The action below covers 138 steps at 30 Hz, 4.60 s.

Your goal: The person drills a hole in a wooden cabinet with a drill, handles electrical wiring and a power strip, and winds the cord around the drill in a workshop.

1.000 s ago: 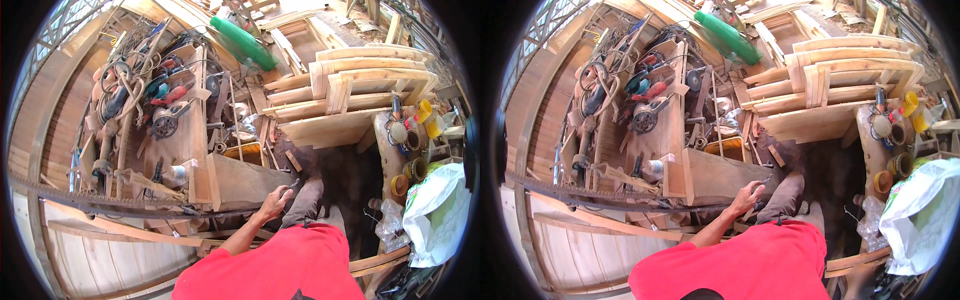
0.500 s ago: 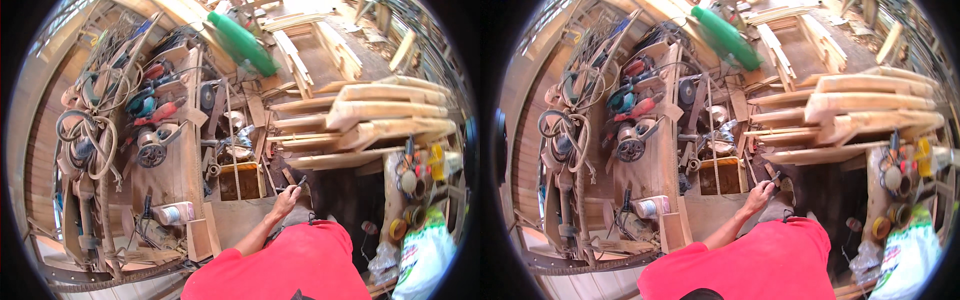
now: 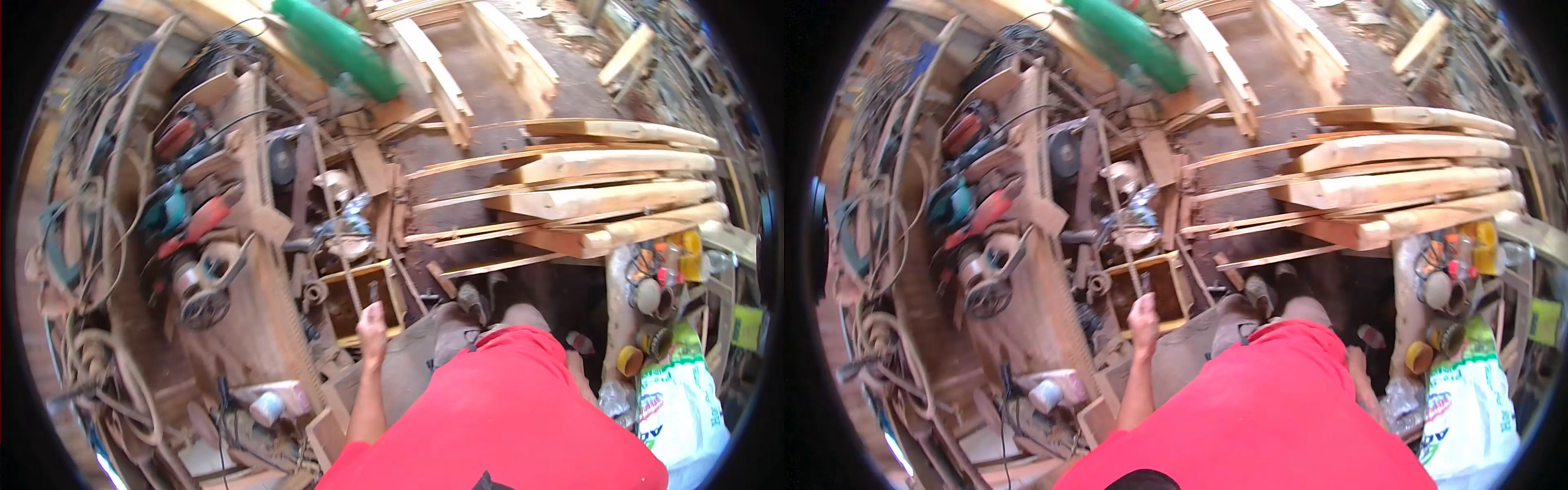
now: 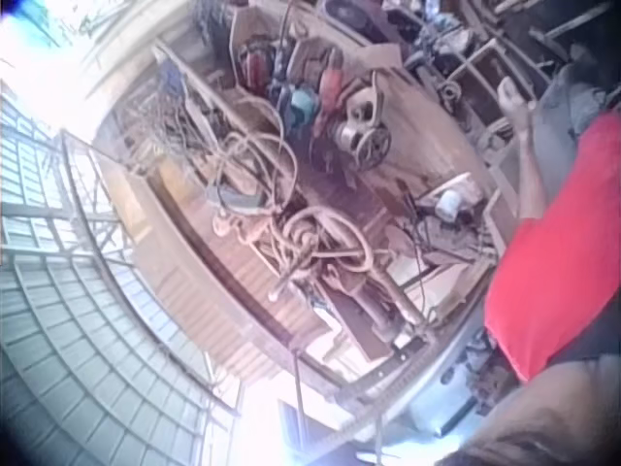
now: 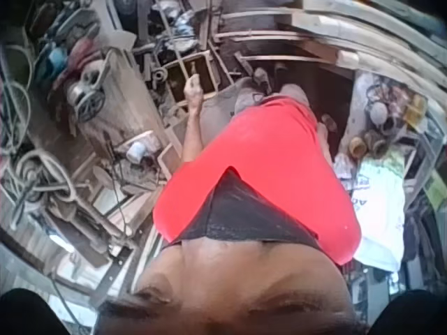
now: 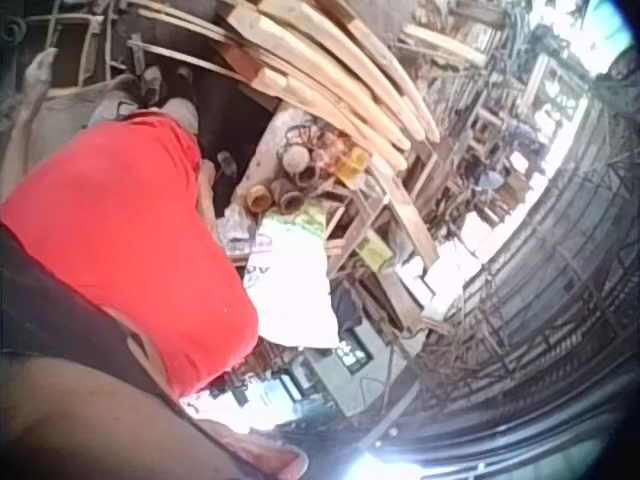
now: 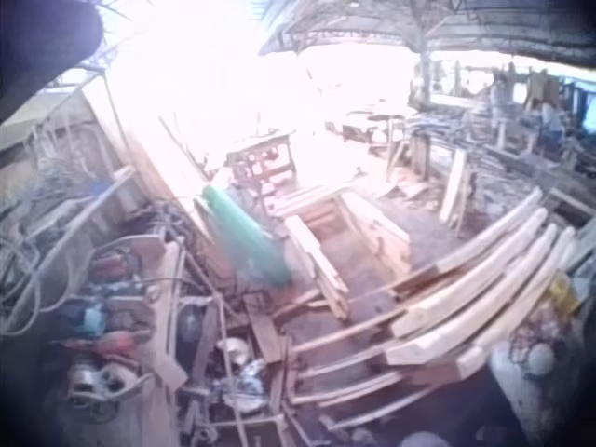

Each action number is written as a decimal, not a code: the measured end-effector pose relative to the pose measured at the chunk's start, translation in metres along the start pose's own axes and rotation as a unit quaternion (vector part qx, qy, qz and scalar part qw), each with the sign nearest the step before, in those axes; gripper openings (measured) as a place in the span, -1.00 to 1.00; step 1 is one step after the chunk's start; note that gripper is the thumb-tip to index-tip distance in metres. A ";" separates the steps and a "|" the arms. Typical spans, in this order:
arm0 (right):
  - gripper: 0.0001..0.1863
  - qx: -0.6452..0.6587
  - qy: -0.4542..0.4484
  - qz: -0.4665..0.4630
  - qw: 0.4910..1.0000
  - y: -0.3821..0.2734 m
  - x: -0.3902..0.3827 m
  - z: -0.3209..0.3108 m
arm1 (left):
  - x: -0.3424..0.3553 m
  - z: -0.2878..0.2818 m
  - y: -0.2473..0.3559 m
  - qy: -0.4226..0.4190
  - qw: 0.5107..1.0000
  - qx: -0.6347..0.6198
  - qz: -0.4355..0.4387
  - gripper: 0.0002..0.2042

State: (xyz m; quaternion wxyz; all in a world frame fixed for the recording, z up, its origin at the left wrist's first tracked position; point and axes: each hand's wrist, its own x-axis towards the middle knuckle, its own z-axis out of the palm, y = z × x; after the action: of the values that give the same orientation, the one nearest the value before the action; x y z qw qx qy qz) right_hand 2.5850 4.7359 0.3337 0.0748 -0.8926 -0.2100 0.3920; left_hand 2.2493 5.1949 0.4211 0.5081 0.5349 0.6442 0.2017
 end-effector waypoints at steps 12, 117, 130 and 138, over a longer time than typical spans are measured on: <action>-0.67 -0.040 0.025 -0.307 0.951 -0.242 0.049 -0.147 | -0.057 0.053 -0.016 0.021 0.983 -0.125 -0.133 -0.57; -0.72 0.379 -0.262 -0.318 0.829 -0.370 0.086 -0.202 | -0.075 0.191 0.196 -0.145 0.989 -0.003 0.041 -0.07; -0.85 0.299 -0.120 -0.228 0.919 -0.397 0.126 -0.187 | 0.369 -0.019 -0.056 0.387 0.893 0.223 0.049 -0.67; -0.74 0.087 -0.142 0.001 0.986 -0.367 0.104 -0.151 | 0.591 -0.092 -0.005 0.381 0.764 0.514 0.082 -0.61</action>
State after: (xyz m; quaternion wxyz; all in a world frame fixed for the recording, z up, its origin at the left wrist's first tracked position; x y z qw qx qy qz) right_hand 2.6423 5.1167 0.4766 0.1208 -0.8182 -0.1828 0.5315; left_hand 2.2195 5.7481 0.1947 -0.1486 0.6457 0.7458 0.0690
